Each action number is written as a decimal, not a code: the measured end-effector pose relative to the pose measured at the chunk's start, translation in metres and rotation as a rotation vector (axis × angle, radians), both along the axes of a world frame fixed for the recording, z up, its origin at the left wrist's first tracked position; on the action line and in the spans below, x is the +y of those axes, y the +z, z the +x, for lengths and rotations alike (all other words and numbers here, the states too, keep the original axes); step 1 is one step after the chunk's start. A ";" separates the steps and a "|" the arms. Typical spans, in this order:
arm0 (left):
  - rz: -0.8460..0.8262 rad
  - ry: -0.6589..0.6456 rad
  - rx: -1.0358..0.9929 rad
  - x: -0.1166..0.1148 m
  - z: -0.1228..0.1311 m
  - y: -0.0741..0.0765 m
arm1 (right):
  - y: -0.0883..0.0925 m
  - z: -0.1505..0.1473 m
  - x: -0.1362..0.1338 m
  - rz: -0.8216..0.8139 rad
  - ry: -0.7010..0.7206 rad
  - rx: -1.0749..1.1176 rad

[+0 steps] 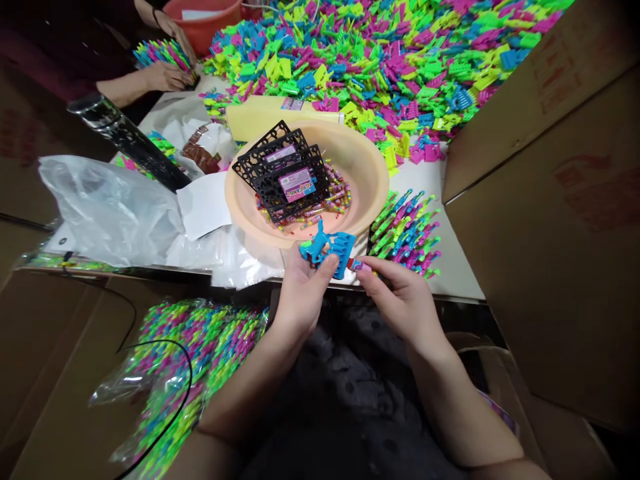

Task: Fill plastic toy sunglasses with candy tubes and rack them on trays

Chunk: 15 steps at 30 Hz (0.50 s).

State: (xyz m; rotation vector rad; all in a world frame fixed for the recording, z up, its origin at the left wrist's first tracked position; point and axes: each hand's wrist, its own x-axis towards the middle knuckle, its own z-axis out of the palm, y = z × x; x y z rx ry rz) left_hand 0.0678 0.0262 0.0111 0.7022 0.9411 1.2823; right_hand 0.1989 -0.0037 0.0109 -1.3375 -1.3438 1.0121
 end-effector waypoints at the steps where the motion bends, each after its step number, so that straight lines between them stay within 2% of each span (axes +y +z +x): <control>1: -0.011 -0.008 -0.007 0.000 0.000 0.000 | 0.000 0.001 0.000 -0.016 -0.002 0.023; 10: -0.070 -0.044 -0.089 0.002 -0.013 -0.004 | 0.004 0.016 -0.003 -0.153 -0.047 0.261; 15: -0.147 -0.075 -0.064 0.000 -0.011 -0.004 | 0.003 0.009 -0.001 -0.101 -0.033 0.330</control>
